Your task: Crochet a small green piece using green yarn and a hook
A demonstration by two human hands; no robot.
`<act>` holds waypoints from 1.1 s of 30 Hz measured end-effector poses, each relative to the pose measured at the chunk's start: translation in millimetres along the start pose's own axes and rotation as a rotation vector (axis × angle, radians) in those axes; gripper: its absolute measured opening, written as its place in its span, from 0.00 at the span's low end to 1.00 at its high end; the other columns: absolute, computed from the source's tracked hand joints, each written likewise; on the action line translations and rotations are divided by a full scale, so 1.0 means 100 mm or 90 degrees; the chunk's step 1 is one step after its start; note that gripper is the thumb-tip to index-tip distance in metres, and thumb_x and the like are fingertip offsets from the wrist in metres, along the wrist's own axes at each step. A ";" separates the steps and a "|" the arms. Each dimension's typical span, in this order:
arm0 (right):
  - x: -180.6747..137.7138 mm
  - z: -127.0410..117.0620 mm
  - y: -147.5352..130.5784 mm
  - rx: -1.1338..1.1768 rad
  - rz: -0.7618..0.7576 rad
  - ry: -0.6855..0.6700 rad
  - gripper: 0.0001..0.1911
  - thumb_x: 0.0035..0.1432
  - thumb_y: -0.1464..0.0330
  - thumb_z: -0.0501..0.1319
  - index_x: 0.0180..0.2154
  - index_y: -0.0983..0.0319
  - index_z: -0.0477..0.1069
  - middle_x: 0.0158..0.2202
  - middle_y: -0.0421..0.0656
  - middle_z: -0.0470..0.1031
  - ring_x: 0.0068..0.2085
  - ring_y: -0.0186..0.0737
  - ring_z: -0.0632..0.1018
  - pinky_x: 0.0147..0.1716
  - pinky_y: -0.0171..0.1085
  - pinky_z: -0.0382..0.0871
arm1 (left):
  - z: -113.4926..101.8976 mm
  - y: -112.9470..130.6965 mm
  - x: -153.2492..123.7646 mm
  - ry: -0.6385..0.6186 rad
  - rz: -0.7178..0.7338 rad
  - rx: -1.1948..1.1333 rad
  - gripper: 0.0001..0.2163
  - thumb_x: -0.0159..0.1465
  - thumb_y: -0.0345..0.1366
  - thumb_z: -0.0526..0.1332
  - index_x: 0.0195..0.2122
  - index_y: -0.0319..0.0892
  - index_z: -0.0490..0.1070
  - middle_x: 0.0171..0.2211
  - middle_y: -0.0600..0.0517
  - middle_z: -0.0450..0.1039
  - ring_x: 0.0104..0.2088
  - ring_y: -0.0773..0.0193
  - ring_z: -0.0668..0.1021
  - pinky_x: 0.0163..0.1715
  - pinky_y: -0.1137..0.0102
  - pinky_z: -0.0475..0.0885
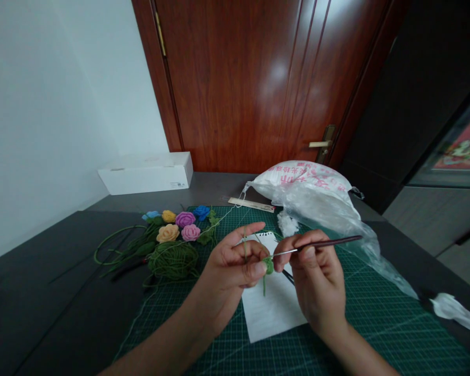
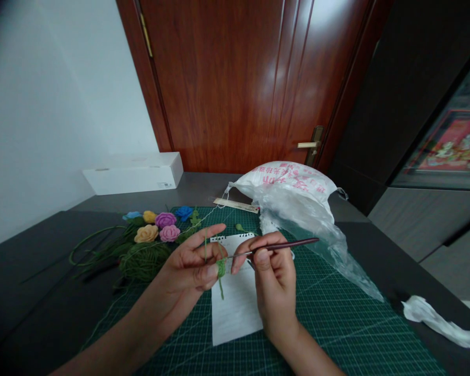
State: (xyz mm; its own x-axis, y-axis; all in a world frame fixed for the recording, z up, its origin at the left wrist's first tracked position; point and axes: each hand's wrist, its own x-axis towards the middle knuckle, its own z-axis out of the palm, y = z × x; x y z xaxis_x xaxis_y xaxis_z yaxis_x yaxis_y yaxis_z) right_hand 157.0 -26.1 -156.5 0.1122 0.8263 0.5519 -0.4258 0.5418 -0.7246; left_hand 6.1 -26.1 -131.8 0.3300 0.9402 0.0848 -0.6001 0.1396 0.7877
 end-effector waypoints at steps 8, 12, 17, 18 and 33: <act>0.05 0.03 0.03 0.091 0.204 -0.028 0.11 0.66 0.59 0.62 0.34 0.56 0.67 0.27 0.36 0.71 0.28 0.35 0.71 0.30 0.36 0.69 | -0.02 0.00 0.04 -0.034 0.082 0.117 0.22 0.53 0.26 0.73 0.51 0.41 0.77 0.28 0.53 0.78 0.30 0.63 0.78 0.33 0.69 0.68; 0.03 0.03 0.13 0.002 0.127 -0.015 0.10 0.60 0.63 0.70 0.33 0.57 0.71 0.36 0.39 0.76 0.41 0.38 0.77 0.44 0.37 0.71 | -0.08 0.04 0.08 0.011 0.119 0.214 0.22 0.54 0.26 0.74 0.51 0.43 0.78 0.28 0.57 0.74 0.28 0.69 0.73 0.30 0.73 0.65; 0.05 0.00 0.22 -0.016 0.156 -0.011 0.07 0.60 0.61 0.70 0.35 0.56 0.75 0.36 0.39 0.80 0.39 0.37 0.79 0.43 0.37 0.71 | -0.18 0.08 0.15 0.019 0.134 0.289 0.21 0.54 0.25 0.73 0.50 0.44 0.79 0.28 0.57 0.74 0.31 0.69 0.75 0.33 0.73 0.68; 0.06 0.00 0.23 -0.005 0.167 -0.005 0.08 0.60 0.60 0.70 0.35 0.57 0.76 0.35 0.39 0.81 0.37 0.36 0.78 0.42 0.37 0.71 | -0.19 0.08 0.16 0.020 0.134 0.292 0.21 0.54 0.25 0.73 0.50 0.43 0.79 0.28 0.57 0.74 0.31 0.69 0.75 0.33 0.73 0.68; 0.07 -0.01 0.27 0.044 0.197 0.028 0.12 0.58 0.58 0.71 0.34 0.57 0.74 0.33 0.38 0.81 0.33 0.34 0.77 0.39 0.37 0.72 | -0.26 0.04 0.22 0.019 0.111 0.279 0.19 0.56 0.27 0.72 0.50 0.40 0.77 0.28 0.56 0.75 0.23 0.73 0.69 0.20 0.76 0.61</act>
State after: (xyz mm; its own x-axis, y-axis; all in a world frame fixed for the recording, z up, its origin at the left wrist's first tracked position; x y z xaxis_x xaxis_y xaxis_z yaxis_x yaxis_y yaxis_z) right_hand 146.9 -5.6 -172.6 0.0051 0.9571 0.2897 -0.5050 0.2526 -0.8254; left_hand -8.5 3.5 -142.6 0.2264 0.9476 0.2254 -0.2778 -0.1590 0.9474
